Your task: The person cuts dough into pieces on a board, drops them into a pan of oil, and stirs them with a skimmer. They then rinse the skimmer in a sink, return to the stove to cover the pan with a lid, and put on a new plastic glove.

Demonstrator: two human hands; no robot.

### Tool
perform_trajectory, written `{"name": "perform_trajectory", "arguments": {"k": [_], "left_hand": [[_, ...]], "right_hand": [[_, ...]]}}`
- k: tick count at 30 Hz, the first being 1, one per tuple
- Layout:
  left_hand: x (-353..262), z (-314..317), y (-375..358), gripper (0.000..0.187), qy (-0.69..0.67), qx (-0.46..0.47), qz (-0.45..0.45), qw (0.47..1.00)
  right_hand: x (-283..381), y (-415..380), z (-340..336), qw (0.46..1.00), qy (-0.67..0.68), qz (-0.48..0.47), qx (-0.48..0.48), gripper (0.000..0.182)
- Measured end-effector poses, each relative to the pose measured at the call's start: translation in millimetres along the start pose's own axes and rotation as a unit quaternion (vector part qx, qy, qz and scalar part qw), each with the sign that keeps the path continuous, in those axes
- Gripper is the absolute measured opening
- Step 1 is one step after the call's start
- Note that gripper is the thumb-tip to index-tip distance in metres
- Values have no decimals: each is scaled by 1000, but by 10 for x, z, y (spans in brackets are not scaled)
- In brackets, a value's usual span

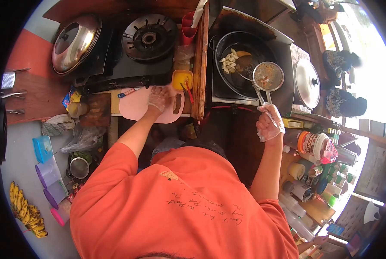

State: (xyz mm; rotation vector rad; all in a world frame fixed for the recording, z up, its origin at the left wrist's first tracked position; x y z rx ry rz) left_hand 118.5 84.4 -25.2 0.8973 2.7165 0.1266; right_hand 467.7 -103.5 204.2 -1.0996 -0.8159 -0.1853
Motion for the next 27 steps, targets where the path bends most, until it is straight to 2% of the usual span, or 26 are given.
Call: {"name": "perform_trajectory", "arguments": {"k": [1,5,7,8,11,13,15,17,18,20,22,24,25,27], "left_hand": [[9,-32,-41,42,15,42,16,999],[19,-165,-160,41,29,87,47,995],[44,-140,-183,43,34,-61,94,993],[77,-75,-184,43,35,-58,95,993],[86,1,-182,43,32,-11,95,995],[139,7,-241,51,6,93,90,992],[191,-156,-322,56,-1,86,97,992],[176,-289,-360,71,22,65,86,994],[146,-284,-353,71,19,63,99,993],[178,-189,-351,75,18,113,80,990],[130,-135,-345,69,33,78,96,992],[181,-81,-323,58,72,72,19,995],[157,-65,-307,58,71,70,22,995],[174,-50,-302,43,86,66,-11,994]], "right_hand": [[-12,21,-12,1000,-8,2,10,19],[-32,39,-46,1000,-15,-7,17,20],[-70,20,-24,1000,-17,4,15,20],[-92,32,-29,1000,-15,6,14,20],[-111,26,-25,1000,-9,8,6,20],[-103,46,-31,1000,-12,9,17,20],[-96,54,-69,1000,-8,8,22,21],[-106,53,-81,999,3,22,28,21],[-93,48,-93,1000,11,15,21,21],[-123,61,-84,998,18,51,30,21],[-125,134,-113,997,23,58,40,28],[-161,167,-112,998,2,69,16,28],[-171,159,-90,997,8,77,7,27],[-183,189,-72,997,2,77,3,26]]}}
Point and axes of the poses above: each hand's wrist, its own y-axis towards the middle knuckle, its own z-axis out of the palm, x = y × z, the point moved 6 cm from there along y, towards the middle knuckle, and after that the axes turned 11 degrees about -x, right-handed, at the moved point
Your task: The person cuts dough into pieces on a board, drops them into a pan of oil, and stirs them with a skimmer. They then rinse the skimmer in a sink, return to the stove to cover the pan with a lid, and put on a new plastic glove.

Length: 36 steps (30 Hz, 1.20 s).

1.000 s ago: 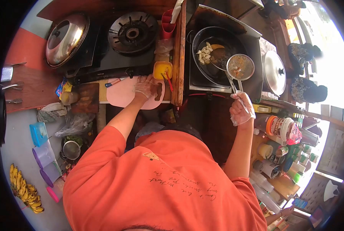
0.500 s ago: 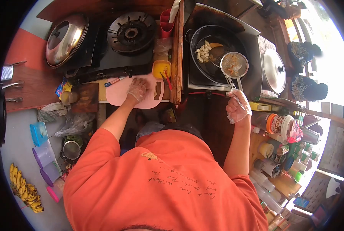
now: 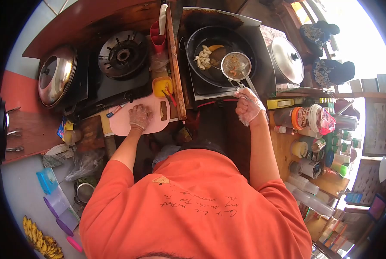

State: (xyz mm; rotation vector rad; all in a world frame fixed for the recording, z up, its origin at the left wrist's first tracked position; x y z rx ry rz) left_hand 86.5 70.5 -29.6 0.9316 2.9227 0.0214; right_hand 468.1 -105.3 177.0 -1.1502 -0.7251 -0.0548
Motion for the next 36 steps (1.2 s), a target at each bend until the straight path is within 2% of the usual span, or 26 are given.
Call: {"name": "perform_trajectory", "arguments": {"k": [4,8,10,12,16,19,20,22,24,25,27,28,29,31,32,33,36], "left_hand": [[-16,89,-29,32,15,6,-1,1000],[4,362,-98,26,7,10,51,999],[50,505,-80,26,15,15,81,996],[19,452,-169,35,-31,-91,187,978],[77,363,-116,40,-68,-119,229,964],[54,174,-16,42,-26,-79,216,973],[65,53,24,38,-43,-101,199,974],[57,-142,120,34,-58,-120,180,975],[57,-441,228,17,-60,-228,140,962],[31,-548,296,17,-58,-226,140,962],[135,-962,372,16,-228,-364,45,902],[168,-1133,424,20,-285,-379,1,880],[155,-1152,473,20,-284,-377,4,882],[395,-1087,548,23,-321,-407,-194,833],[518,-906,605,29,-368,-381,-248,811],[587,-804,653,29,-369,-377,-242,814],[739,-523,725,30,-532,-322,-355,698]], "right_hand": [[-92,135,-5,1000,-2,9,21,24],[-106,151,69,1000,-14,20,9,26],[-80,156,97,1000,-18,15,17,26],[-87,134,100,999,-45,-6,5,25],[-104,131,114,999,-29,10,12,20],[-97,134,124,999,-30,9,15,20],[-94,125,138,999,-43,1,2,25],[-93,127,161,999,-39,4,7,25],[-89,153,158,999,-33,4,17,25],[-91,148,175,999,-31,7,19,25],[-83,131,187,999,-32,9,11,25],[-83,163,181,999,-32,18,19,25],[-88,191,177,999,-27,20,20,25],[-82,199,174,999,-32,6,17,24],[-86,203,176,999,-32,14,27,24],[-87,191,175,999,-25,14,24,24],[-83,174,187,1000,-21,3,19,21]]}}
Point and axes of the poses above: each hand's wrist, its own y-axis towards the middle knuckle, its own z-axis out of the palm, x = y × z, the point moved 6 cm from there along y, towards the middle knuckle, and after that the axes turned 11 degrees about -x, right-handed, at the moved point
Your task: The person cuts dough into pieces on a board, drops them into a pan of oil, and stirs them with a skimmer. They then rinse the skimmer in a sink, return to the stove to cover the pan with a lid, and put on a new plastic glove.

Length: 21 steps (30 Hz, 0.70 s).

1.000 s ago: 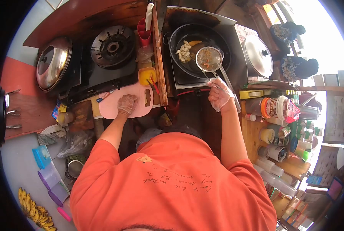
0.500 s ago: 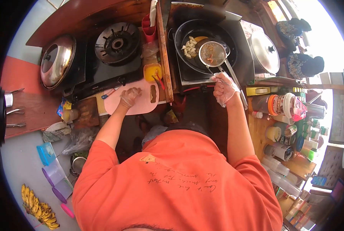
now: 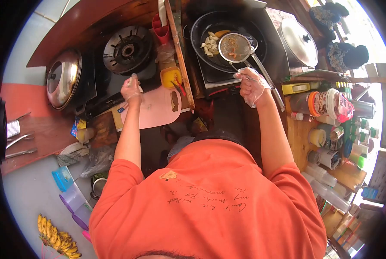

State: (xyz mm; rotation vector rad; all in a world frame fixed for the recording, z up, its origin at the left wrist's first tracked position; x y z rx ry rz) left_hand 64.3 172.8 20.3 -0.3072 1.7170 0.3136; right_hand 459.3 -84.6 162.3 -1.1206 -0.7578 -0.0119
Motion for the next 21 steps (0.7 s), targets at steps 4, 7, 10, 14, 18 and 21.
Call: {"name": "perform_trajectory", "arguments": {"k": [4,7,10,14,18,21], "left_hand": [[-199,69,68,18,-172,-29,-152,973],[-836,327,85,22,-240,49,-185,952],[-1492,866,57,21,-223,157,-186,944],[-2130,1868,-335,20,-181,286,-128,932],[-2020,2861,-660,26,125,360,66,922],[-1878,3199,-915,35,230,412,109,875]], "right_hand": [[49,-32,-32,1000,13,25,6,23],[109,-75,-105,1000,10,8,1,24],[154,-101,-211,1000,9,-12,10,24],[151,-87,-378,999,-19,-48,4,21],[137,-119,-426,996,-21,-78,36,16],[176,-230,-376,993,-14,-118,13,15]]}}
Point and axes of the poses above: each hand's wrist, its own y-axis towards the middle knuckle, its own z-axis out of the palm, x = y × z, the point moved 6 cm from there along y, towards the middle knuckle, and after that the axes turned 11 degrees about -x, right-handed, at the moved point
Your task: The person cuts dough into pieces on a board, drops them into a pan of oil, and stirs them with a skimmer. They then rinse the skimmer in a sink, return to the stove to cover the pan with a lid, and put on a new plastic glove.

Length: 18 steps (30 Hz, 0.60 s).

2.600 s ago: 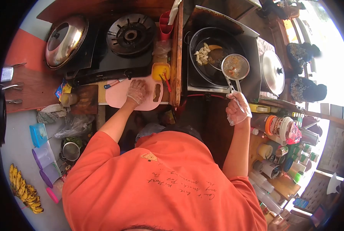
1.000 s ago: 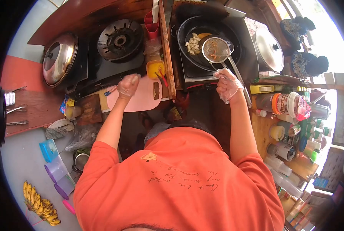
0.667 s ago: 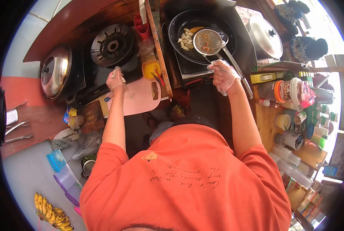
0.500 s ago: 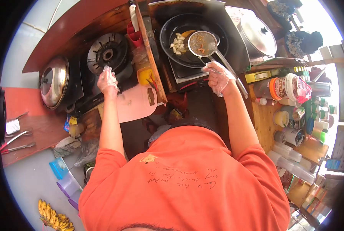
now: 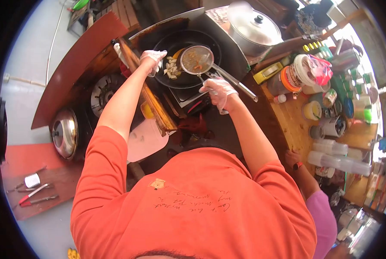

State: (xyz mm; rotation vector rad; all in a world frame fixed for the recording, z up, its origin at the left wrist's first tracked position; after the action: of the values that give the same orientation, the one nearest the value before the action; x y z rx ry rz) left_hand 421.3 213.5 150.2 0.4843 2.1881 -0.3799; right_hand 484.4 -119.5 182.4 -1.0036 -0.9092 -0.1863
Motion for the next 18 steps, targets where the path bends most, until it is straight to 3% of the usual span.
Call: {"name": "perform_trajectory", "arguments": {"k": [2,3,4,7,8,9,10,12,14,16,17,18], "left_hand": [[264,364,401,39,17,29,22,999],[335,427,443,46,74,37,-94,992],[-38,227,130,61,84,31,-73,993],[-300,40,22,89,118,76,-113,984],[-7,218,468,88,185,94,-54,977],[-23,128,520,87,137,65,-51,987],[-86,-32,527,86,87,33,-49,994],[-400,-519,175,73,69,57,-46,995],[-879,-1198,-350,56,263,25,170,949],[-357,-1727,-334,43,-46,-5,178,983],[-164,-2081,-431,41,4,40,204,978],[-45,-2369,-845,39,-188,57,270,943]], "right_hand": [[-26,-13,-48,1000,17,1,15,13],[-38,-5,-53,1000,15,2,11,12],[-58,-1,-46,1000,11,5,8,11],[-53,-35,-69,1000,2,15,-12,11],[-55,-27,-51,1000,3,18,-2,11],[-60,-6,-45,1000,3,18,-5,12],[-42,-21,-26,1000,-11,12,3,14],[2,-52,7,999,-34,-2,-3,16],[23,-67,29,999,-45,-2,17,18],[-8,13,23,999,-20,-2,31,18],[-28,62,2,999,-31,9,14,17],[-28,95,5,999,-35,6,17,19]]}}
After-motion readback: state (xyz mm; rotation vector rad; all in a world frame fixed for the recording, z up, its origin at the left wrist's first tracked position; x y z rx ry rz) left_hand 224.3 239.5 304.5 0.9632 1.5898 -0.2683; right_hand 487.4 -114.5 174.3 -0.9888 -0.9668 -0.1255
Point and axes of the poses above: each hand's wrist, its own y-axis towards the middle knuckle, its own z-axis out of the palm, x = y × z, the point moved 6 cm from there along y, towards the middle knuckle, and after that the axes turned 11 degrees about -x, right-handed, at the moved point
